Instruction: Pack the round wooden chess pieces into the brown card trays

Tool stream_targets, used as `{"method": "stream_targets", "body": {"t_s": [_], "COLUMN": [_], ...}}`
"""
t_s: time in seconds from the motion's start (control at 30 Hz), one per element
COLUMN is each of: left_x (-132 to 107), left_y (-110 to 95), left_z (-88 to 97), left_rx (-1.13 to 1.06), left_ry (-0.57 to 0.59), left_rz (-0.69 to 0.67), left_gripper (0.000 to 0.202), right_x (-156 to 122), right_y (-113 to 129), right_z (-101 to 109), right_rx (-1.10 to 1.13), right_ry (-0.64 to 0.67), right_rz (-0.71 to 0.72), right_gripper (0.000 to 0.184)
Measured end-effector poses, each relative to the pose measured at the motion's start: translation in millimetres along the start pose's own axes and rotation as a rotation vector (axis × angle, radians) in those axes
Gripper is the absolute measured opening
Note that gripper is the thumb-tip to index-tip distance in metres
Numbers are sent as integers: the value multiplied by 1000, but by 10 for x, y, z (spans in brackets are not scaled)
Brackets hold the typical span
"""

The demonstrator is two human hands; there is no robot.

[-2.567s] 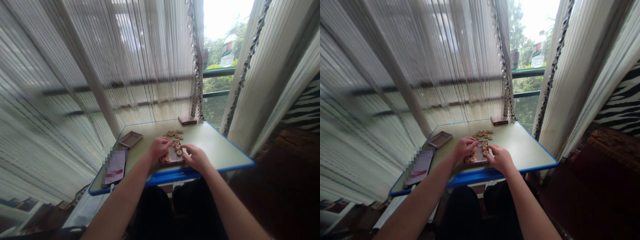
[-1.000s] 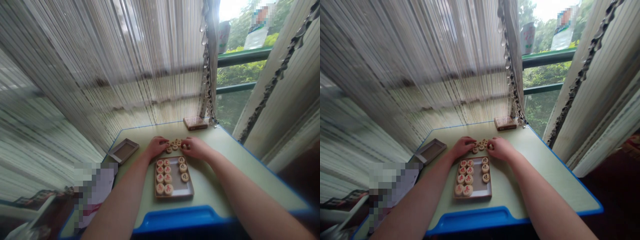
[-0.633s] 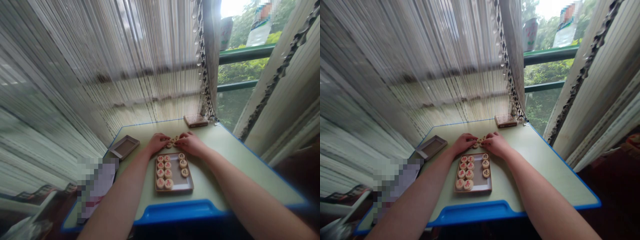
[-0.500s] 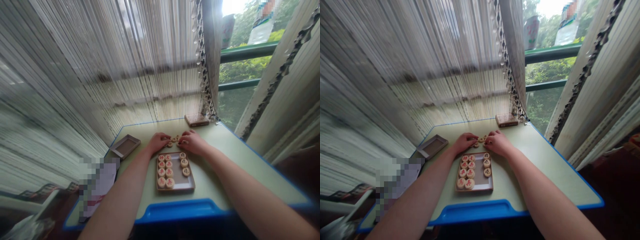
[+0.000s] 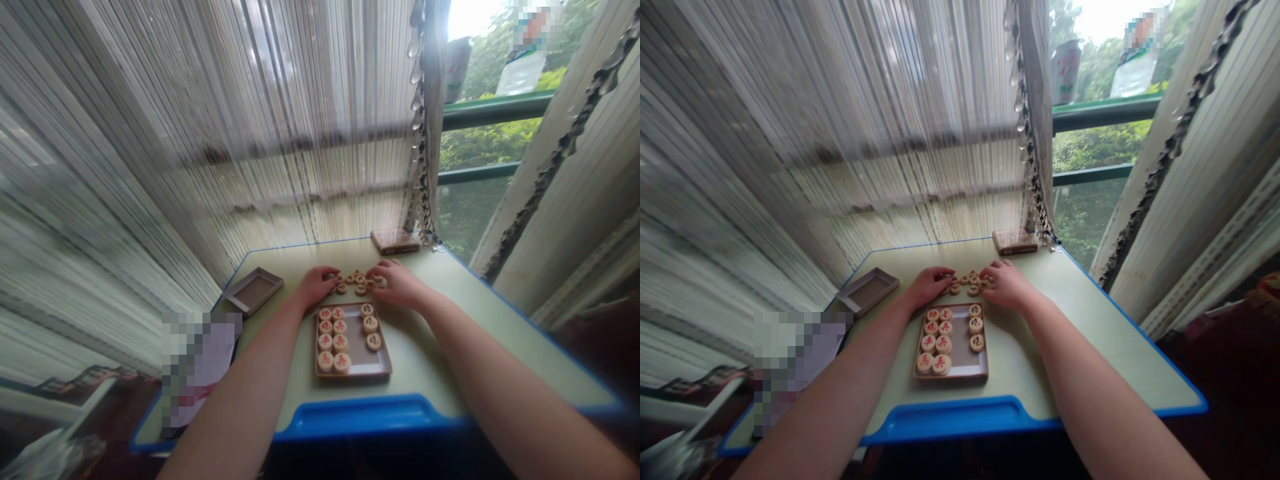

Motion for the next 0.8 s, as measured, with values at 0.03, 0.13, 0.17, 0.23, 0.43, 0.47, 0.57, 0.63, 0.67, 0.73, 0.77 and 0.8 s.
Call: {"method": "stream_targets", "body": {"t_s": [0.03,0.13,0.17,0.23,0.43,0.47,0.57,0.63,0.67,0.73,0.77,0.8], "left_x": [-5,-31,-40,-54,-53,-49,-50,-68,-80,-101,-107,-109], "left_y": [-31,-141,-163,-176,-148,-143,-118,-89,-73,-38,-21,-4], "left_z": [13,59,68,72,35,31,55,112,142,184,190,190], "left_rx": [21,94,114,139,124,111,94,132,159,200,205,200], "left_ry": [-9,-32,-29,-2,50,51,33,-5,-17,-8,14,39], "left_rz": [-36,-147,-157,-141,-147,-156,-135,-86,-59,-18,-9,-7], "left_gripper": [32,23,20,18,21,22,30,36,38,42,42,41], "right_x": [-8,-30,-35,-39,-41,-45,-64,-80,-87,-98,-100,-100], "right_y": [-37,-145,-171,-199,-185,-188,-208,-221,-224,-225,-222,-218], "right_z": [27,72,73,52,1,10,34,26,17,1,-4,-6], "right_rx": [13,33,24,2,-8,-1,29,43,43,31,20,9], "right_ry": [30,110,127,153,193,192,204,239,260,287,291,287], "right_rz": [-41,-158,-186,-213,-206,-211,-226,-236,-238,-242,-243,-243], "right_gripper": [29,28,28,29,24,24,27,28,28,28,29,30]}}
Point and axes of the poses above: each hand's wrist, its own x-axis towards the middle knuckle, its own z-axis out of the back of the hand, y = z × x, the point moved 6 cm from there along x, towards the middle knuckle
